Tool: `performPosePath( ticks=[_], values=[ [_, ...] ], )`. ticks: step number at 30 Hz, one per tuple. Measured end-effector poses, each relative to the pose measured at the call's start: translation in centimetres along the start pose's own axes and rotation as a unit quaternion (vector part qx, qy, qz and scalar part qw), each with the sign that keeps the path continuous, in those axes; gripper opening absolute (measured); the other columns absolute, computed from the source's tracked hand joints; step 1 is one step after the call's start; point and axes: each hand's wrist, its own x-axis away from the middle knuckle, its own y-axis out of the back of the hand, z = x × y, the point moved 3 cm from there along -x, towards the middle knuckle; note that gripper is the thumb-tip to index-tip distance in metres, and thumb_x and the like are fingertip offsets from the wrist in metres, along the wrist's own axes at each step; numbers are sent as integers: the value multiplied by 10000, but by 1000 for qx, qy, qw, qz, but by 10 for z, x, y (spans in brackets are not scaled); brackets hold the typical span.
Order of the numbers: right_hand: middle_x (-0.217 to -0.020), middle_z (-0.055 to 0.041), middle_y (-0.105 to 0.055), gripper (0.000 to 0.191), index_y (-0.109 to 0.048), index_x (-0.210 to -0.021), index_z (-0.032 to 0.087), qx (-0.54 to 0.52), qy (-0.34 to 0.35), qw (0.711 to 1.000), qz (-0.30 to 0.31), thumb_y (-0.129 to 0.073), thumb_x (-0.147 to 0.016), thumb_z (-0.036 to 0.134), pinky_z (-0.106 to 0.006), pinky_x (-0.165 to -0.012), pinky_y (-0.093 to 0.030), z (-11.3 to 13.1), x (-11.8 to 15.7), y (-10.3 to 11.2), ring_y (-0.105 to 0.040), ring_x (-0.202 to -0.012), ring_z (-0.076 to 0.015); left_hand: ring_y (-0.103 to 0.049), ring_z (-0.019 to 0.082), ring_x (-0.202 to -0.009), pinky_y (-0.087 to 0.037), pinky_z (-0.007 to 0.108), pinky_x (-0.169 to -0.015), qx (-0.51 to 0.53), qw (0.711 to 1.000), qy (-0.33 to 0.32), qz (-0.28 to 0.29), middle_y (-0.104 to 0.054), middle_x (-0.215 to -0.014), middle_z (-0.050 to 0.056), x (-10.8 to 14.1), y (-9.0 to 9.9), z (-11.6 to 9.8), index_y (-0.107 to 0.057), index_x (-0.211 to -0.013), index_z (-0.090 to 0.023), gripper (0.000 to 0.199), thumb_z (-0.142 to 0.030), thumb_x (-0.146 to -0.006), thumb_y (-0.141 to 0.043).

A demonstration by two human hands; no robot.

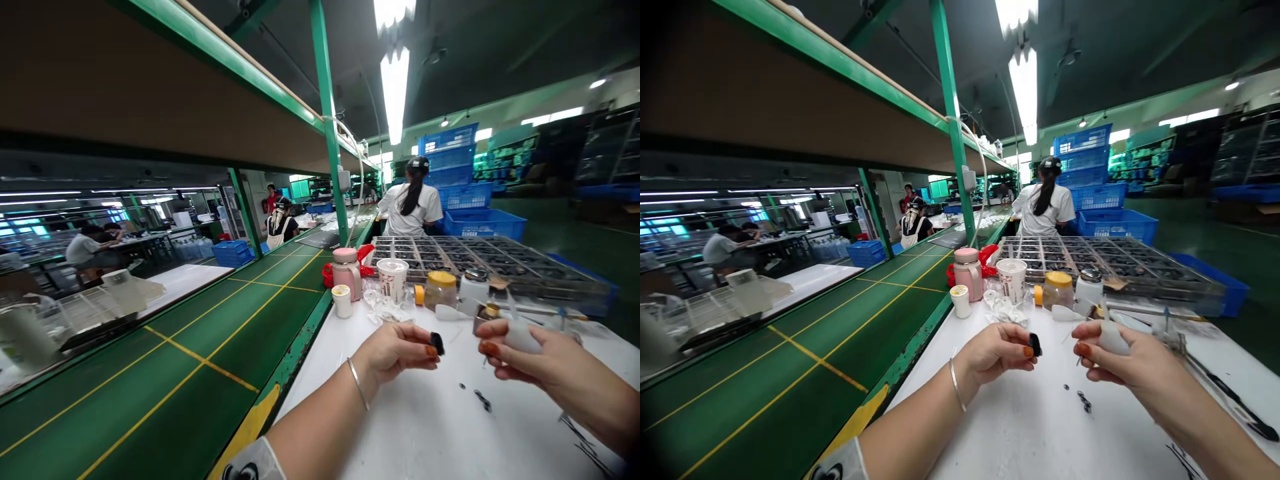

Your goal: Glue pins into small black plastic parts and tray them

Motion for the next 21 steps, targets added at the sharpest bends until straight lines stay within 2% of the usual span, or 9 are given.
performPosePath(
  ticks=[2,4,7,10,14,18,21],
  values=[
    [-868,-114,-693,440,-671,-830,295,-76,-33,996,19,-846,-479,495,-365,-663,-592,1,5,-16,-673,-794,-283,-631,170,-770,-508,280,-730,4,999,9,35,-664,-885,118,0,-6,5,-703,-803,-103,476,-326,-434,-904],
    [-787,-92,-675,464,-661,-854,269,-97,-49,993,48,-833,-494,506,-359,-654,-581,-3,10,-28,-659,-755,-267,-644,196,-795,-512,318,-774,-2,998,28,54,-668,-864,121,-1,-9,12,-704,-793,-103,489,-333,-414,-912],
    [-673,-72,-629,448,-667,-793,247,-13,-20,998,65,-754,-544,609,-348,-541,-524,-13,16,-34,-585,-596,-229,-646,200,-741,-503,393,-859,-22,997,53,59,-668,-806,105,-3,-10,20,-707,-771,-97,518,-344,-370,-922],
    [-617,-41,-581,481,-664,-775,235,95,42,993,56,-641,-629,693,-335,-541,-478,-17,22,-32,-537,-562,-206,-633,176,-685,-483,431,-920,-41,995,69,62,-667,-784,85,-2,-10,20,-716,-790,-89,534,-341,-366,-918],
    [-574,-5,-532,485,-648,-824,229,150,84,984,56,-562,-729,697,-305,-595,-456,-17,27,-29,-537,-595,-193,-622,154,-661,-491,392,-894,-29,996,68,48,-662,-759,64,2,-10,12,-721,-807,-87,512,-300,-380,-905],
    [-640,-6,-582,448,-659,-869,235,136,105,981,86,-574,-758,661,-275,-589,-460,-21,28,-31,-549,-627,-182,-626,154,-650,-505,353,-831,-9,997,69,39,-663,-748,67,3,-10,8,-723,-795,-80,494,-269,-373,-899],
    [-684,-8,-623,422,-684,-906,246,154,133,976,77,-596,-763,633,-261,-565,-465,-23,29,-31,-568,-629,-178,-625,154,-633,-516,305,-737,6,997,72,32,-667,-738,75,2,-8,8,-724,-784,-74,494,-261,-362,-899]
  ],
)
